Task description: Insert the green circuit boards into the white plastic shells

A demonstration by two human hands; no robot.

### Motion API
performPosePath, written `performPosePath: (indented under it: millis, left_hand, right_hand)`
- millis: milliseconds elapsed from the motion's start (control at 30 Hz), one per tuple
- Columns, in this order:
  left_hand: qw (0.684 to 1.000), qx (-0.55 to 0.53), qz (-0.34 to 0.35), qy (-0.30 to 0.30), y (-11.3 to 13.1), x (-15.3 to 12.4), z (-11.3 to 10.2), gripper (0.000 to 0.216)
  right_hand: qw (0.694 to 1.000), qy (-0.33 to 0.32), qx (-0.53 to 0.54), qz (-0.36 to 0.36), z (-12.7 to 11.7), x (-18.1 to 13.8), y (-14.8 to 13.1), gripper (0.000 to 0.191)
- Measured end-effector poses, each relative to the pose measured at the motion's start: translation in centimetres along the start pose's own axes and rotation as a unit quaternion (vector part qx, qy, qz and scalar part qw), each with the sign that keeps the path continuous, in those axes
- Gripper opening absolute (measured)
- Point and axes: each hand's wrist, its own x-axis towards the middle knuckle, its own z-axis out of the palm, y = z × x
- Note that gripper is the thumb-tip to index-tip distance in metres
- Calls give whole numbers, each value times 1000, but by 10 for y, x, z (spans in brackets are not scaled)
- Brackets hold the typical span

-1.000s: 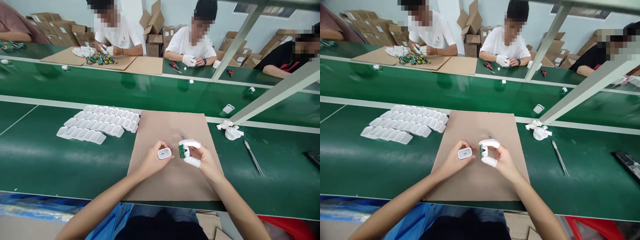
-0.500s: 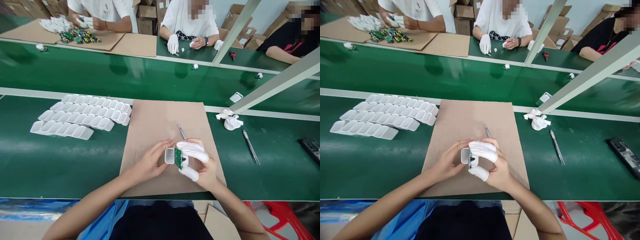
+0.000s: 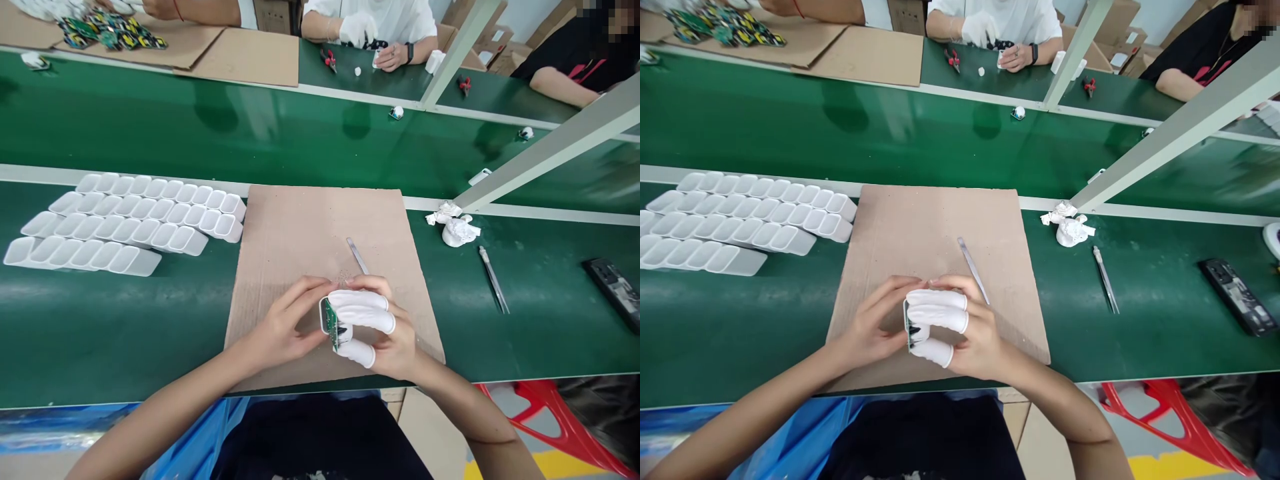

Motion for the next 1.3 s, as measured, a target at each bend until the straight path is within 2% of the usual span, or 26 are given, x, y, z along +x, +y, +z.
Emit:
performPosePath:
  millis: [200, 367, 567, 800, 967, 1133, 1233, 1300]
  left_hand:
    - [1000, -20, -4, 1, -2, 0, 0, 57]
    - [999, -35, -22, 10, -1, 1, 0, 50]
    - [997, -73, -30, 7, -3, 2, 1, 46]
    - [997, -67, -24, 3, 1, 4, 0, 49]
    - [998, -66, -8, 5, 0, 3, 0, 51]
    - [998, -59, 9, -4, 1, 4, -2, 50]
    - [998, -54, 12, -13, 2, 4, -3, 48]
    - [999, -37, 15, -22, 1, 3, -3, 47]
  right_hand:
    - [1000, 0, -21, 7, 2, 0, 2, 49]
    - [1000, 3, -12, 17, 4, -1, 3, 51]
    - [999, 31, -15, -18, 7, -2, 7, 44]
    - [997, 43, -16, -57, 5, 0, 5, 39]
    - [996, 44, -30, -72, 3, 0, 4, 47]
    - [996, 49, -27, -75, 3, -2, 4, 42]
    - [994, 44, -42, -93, 2, -2, 4, 47]
    - [993, 66, -33, -95, 0, -2, 5, 50]
